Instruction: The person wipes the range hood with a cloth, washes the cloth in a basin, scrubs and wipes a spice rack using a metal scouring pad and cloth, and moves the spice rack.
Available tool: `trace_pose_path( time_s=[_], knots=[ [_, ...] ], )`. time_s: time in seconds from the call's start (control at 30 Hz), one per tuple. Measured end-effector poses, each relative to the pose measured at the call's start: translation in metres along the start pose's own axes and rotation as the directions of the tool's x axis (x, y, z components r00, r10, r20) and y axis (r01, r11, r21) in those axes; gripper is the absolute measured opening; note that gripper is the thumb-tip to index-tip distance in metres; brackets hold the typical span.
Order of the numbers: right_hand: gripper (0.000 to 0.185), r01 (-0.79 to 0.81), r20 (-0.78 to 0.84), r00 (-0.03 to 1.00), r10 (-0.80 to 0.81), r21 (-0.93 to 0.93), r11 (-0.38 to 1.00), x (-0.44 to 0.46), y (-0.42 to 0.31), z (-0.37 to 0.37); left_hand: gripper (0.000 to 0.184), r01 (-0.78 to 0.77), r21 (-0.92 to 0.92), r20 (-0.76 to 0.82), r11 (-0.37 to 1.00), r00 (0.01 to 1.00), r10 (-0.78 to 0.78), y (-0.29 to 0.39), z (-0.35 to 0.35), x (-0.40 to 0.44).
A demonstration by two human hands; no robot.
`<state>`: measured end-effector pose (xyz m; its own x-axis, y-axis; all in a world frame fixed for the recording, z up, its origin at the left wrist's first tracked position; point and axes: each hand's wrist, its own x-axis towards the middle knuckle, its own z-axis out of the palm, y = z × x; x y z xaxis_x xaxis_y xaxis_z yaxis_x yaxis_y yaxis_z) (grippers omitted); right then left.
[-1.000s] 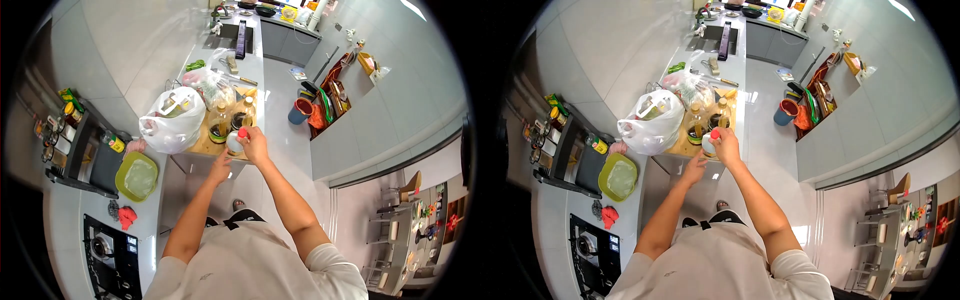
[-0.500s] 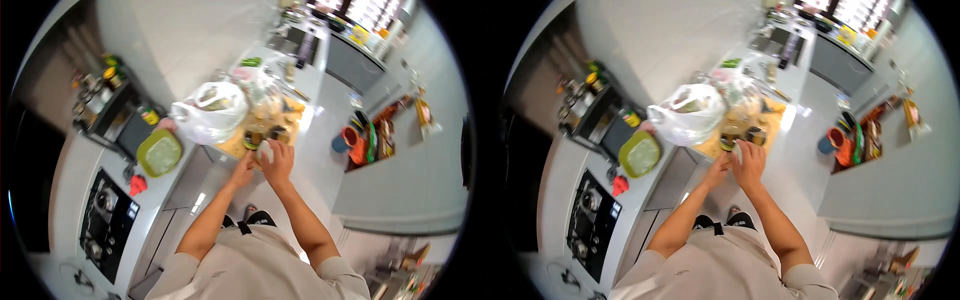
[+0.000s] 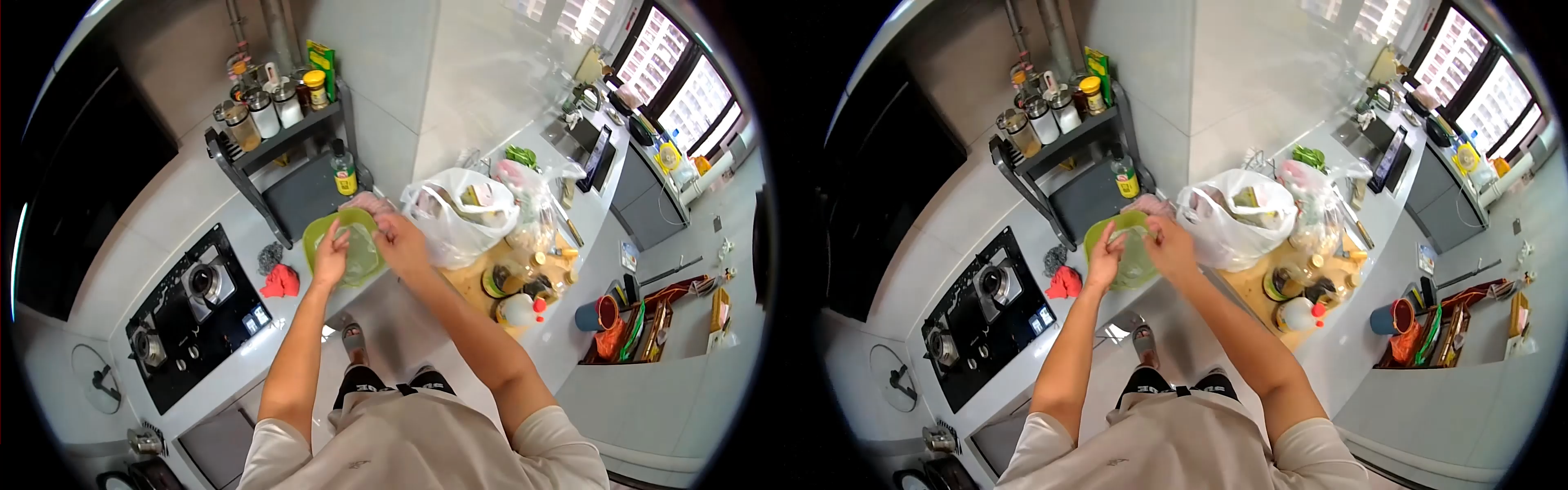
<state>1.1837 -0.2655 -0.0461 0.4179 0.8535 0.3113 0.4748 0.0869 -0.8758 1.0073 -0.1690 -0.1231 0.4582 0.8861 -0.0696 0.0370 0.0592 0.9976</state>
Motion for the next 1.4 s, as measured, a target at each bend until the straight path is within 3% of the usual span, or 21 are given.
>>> trace_pose_path(
  time_s=[0.13,0.2,0.23,0.33,0.37,0.43,0.47,0.53,0.57,0.6,0.67,0.73,0.77,0.8,0.87,0.93,1.03,1.07,1.2,1.33,1.4],
  knots=[
    [0.04,0.068,-0.039,0.997,-0.07,-0.052,0.996,0.117,0.018,0.089,0.077,0.029,-0.014,-0.039,0.999,0.999,-0.029,-0.008,-0.052,0.074],
    [0.046,0.047,-0.122,0.989,-0.081,-0.263,0.964,0.172,0.016,0.116,0.078,0.007,0.064,-0.031,0.998,1.0,-0.005,-0.022,-0.067,0.109],
    [0.046,0.037,-0.126,0.989,-0.073,-0.268,0.963,0.19,0.017,0.125,0.078,0.012,0.061,-0.022,0.998,1.0,-0.011,-0.026,-0.073,0.125],
    [0.052,0.168,-0.122,0.967,-0.223,-0.352,0.921,0.229,0.024,0.146,0.077,0.005,0.181,0.03,0.984,0.999,-0.011,-0.03,-0.081,0.163],
    [0.052,0.156,-0.126,0.969,-0.213,-0.355,0.922,0.237,0.028,0.149,0.077,0.012,0.181,0.039,0.983,0.999,-0.02,-0.031,-0.081,0.172],
    [0.048,0.041,0.059,0.998,-0.017,-0.437,0.899,0.249,0.037,0.153,0.076,-0.01,0.093,0.07,0.996,0.998,0.004,-0.049,-0.077,0.192],
    [0.048,0.031,0.054,0.999,-0.008,-0.442,0.896,0.25,0.039,0.152,0.076,-0.006,0.091,0.08,0.996,0.997,-0.002,-0.053,-0.073,0.198],
    [0.039,-0.006,0.044,0.999,0.031,-0.475,0.88,0.243,0.032,0.148,0.075,0.127,-0.196,0.078,0.972,0.99,-0.113,-0.063,-0.065,0.207],
    [0.039,-0.015,0.04,0.998,0.039,-0.479,0.877,0.238,0.03,0.144,0.075,0.134,-0.197,0.086,0.971,0.989,-0.119,-0.07,-0.067,0.212],
    [0.037,0.002,0.018,1.0,0.006,-0.44,0.898,0.232,0.029,0.138,0.074,0.274,-0.59,0.125,0.759,0.96,-0.25,-0.094,-0.07,0.223],
    [0.035,0.016,-0.018,0.999,-0.026,-0.409,0.913,0.221,0.017,0.126,0.073,0.357,-0.853,0.229,0.381,0.911,-0.343,-0.097,-0.068,0.226],
    [0.031,0.05,-0.044,0.996,-0.071,-0.362,0.931,0.207,-0.014,0.103,0.07,0.233,-0.558,0.086,0.796,0.971,-0.224,-0.055,-0.061,0.2],
    [0.031,0.04,-0.067,0.995,-0.07,-0.378,0.925,0.201,-0.028,0.091,0.068,0.137,-0.348,0.051,0.927,0.991,-0.128,-0.032,-0.054,0.185],
    [0.032,0.086,-0.1,0.987,-0.128,-0.347,0.934,0.195,-0.041,0.078,0.067,0.023,-0.123,0.052,0.992,0.998,-0.016,-0.015,-0.039,0.171],
    [0.031,0.144,-0.154,0.967,-0.201,-0.316,0.938,0.177,-0.073,0.041,0.075,-0.165,0.047,0.181,0.985,0.971,0.154,-0.009,-0.038,0.165],
    [0.03,0.144,-0.173,0.965,-0.198,-0.28,0.949,0.155,-0.112,-0.002,0.073,-0.025,-0.128,0.185,0.991,0.981,0.048,0.041,-0.013,0.122],
    [0.03,0.155,-0.192,0.959,-0.209,-0.262,0.953,0.115,-0.15,-0.067,0.073,0.005,-0.223,0.252,0.975,0.966,0.053,0.088,0.034,0.072],
    [0.029,0.173,-0.206,0.95,-0.235,-0.279,0.945,0.098,-0.16,-0.091,0.073,0.036,-0.155,0.275,0.987,0.962,0.008,0.103,0.052,0.054],
    [0.029,0.2,-0.297,0.897,-0.327,-0.386,0.9,0.036,-0.186,-0.189,0.073,-0.133,-0.266,0.335,0.955,0.916,0.22,0.13,0.141,-0.004],
    [0.03,0.181,-0.423,0.813,-0.399,-0.467,0.865,-0.018,-0.185,-0.294,0.073,-0.091,-0.332,0.413,0.939,0.881,0.232,0.17,0.247,-0.049],
    [0.029,0.136,-0.463,0.777,-0.425,-0.536,0.833,-0.04,-0.178,-0.342,0.067,-0.088,-0.229,0.491,0.969,0.85,0.193,0.185,0.299,-0.062]
  ],
)
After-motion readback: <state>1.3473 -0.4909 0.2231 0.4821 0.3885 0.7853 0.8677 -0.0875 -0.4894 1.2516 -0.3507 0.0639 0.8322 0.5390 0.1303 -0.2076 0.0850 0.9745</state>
